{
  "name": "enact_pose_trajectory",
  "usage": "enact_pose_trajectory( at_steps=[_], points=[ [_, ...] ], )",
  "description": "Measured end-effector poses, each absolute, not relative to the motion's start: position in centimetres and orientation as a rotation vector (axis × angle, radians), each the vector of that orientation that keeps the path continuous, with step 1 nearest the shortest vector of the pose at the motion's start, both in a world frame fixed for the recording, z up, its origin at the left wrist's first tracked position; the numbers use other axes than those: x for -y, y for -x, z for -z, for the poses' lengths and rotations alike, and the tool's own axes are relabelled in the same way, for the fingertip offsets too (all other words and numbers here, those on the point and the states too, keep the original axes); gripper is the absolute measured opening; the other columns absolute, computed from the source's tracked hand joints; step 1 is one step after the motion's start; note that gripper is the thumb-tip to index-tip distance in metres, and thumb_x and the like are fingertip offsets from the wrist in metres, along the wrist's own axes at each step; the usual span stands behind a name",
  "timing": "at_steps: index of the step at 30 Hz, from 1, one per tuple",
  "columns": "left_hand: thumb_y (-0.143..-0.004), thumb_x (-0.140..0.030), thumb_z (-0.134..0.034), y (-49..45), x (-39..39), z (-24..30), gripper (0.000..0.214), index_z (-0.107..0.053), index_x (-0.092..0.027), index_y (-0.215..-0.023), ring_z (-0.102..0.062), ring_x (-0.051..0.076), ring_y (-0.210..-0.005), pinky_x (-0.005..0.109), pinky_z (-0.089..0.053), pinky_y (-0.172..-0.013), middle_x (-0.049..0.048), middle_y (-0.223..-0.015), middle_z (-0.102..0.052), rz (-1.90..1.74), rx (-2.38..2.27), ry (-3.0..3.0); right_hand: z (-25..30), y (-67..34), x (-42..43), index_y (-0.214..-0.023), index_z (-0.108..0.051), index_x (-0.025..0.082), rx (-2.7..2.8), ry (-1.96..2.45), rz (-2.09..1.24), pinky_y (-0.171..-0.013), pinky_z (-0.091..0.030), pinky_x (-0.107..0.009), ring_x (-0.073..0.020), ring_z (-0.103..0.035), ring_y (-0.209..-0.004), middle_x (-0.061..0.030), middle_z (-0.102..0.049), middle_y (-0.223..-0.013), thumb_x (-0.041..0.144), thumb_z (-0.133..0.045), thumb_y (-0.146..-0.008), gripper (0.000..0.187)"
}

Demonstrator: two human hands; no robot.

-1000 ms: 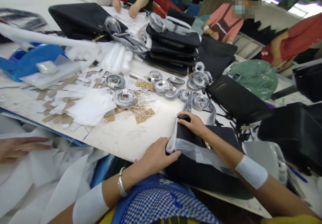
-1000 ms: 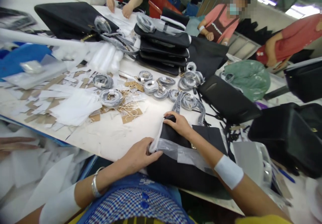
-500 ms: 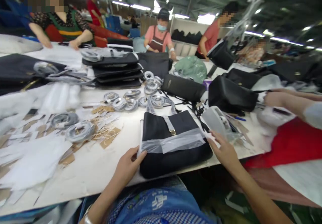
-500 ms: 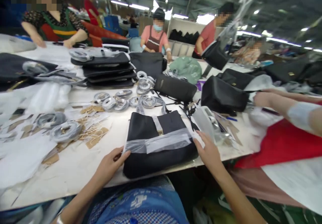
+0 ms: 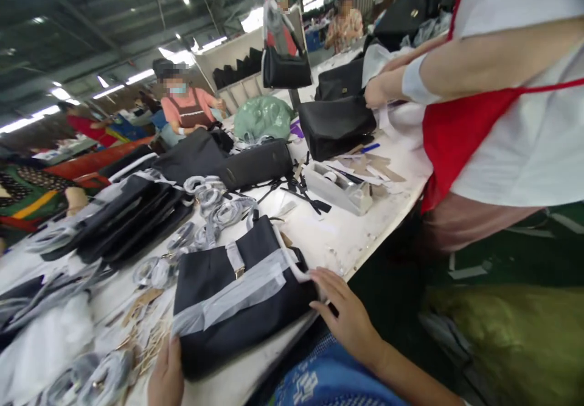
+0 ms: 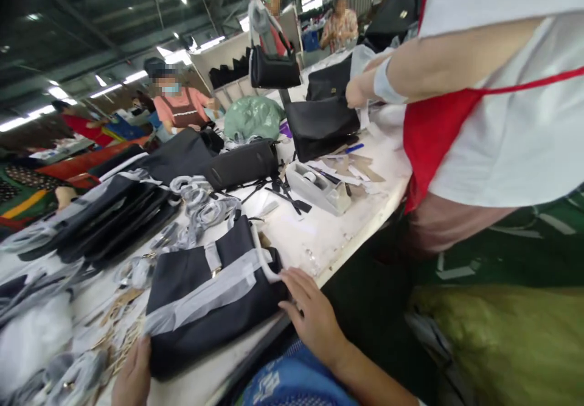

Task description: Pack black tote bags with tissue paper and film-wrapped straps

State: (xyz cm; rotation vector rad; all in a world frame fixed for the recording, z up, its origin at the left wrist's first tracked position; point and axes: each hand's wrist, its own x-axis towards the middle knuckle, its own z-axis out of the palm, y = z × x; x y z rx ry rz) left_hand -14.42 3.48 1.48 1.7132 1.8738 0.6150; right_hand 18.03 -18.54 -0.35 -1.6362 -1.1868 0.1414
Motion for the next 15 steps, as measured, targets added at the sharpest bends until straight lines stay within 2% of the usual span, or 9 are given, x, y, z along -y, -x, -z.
enact_pose_trajectory(
  at_steps=[3, 7, 11, 15],
  points=[
    [-0.093, -0.064, -0.024, 13.8, -2.7, -1.5, 0.080, -0.044, -0.004, -0.143, -0.031, 0.030, -0.144, 0.041, -0.018, -0.122, 0.0185, -0.152, -0.039, -0.529, -1.956, -1.770, 0.7, -19.5, 19.4, -0.136, -0.056, 0.030, 1.045, 1.635, -0.172, -0.105, -0.051, -0.047, -0.0268, -0.061, -0.117, -0.0066, -0.066, -0.125, 0.027, -0.061, -0.093, 0.044],
    [-0.094, -0.064, -0.024, 13.5, -2.1, -1.4, 0.079, -0.037, -0.006, -0.147, -0.028, 0.027, -0.146, 0.039, -0.017, -0.122, 0.0171, -0.155, -0.035, -0.570, -1.972, -1.737, 0.1, -20.8, 18.7, -0.122, -0.068, 0.029, 0.955, 1.620, -0.290, -0.099, -0.055, -0.044, -0.0256, -0.067, -0.106, -0.0050, -0.071, -0.116, 0.026, -0.059, -0.092, 0.032],
    [-0.094, -0.063, -0.026, 13.5, -2.0, -1.7, 0.079, -0.032, -0.006, -0.150, -0.024, 0.025, -0.146, 0.036, -0.017, -0.121, 0.0156, -0.157, -0.031, -0.550, -1.951, -1.692, -0.4, -21.0, 16.3, -0.119, -0.069, 0.029, 0.933, 1.538, -0.456, -0.097, -0.056, -0.039, -0.0226, -0.068, -0.105, -0.0028, -0.071, -0.117, 0.019, -0.058, -0.089, 0.033],
    [-0.096, -0.060, -0.029, 13.0, -1.9, -2.9, 0.074, -0.036, -0.008, -0.148, -0.024, 0.027, -0.146, 0.040, -0.017, -0.122, 0.0145, -0.156, -0.034, -0.540, -1.921, -1.699, -0.9, -21.8, 14.9, -0.112, -0.072, 0.024, 1.064, 1.532, -0.526, -0.100, -0.053, -0.040, -0.0227, -0.067, -0.108, -0.0049, -0.072, -0.115, 0.014, -0.053, -0.089, 0.031]
  ],
)
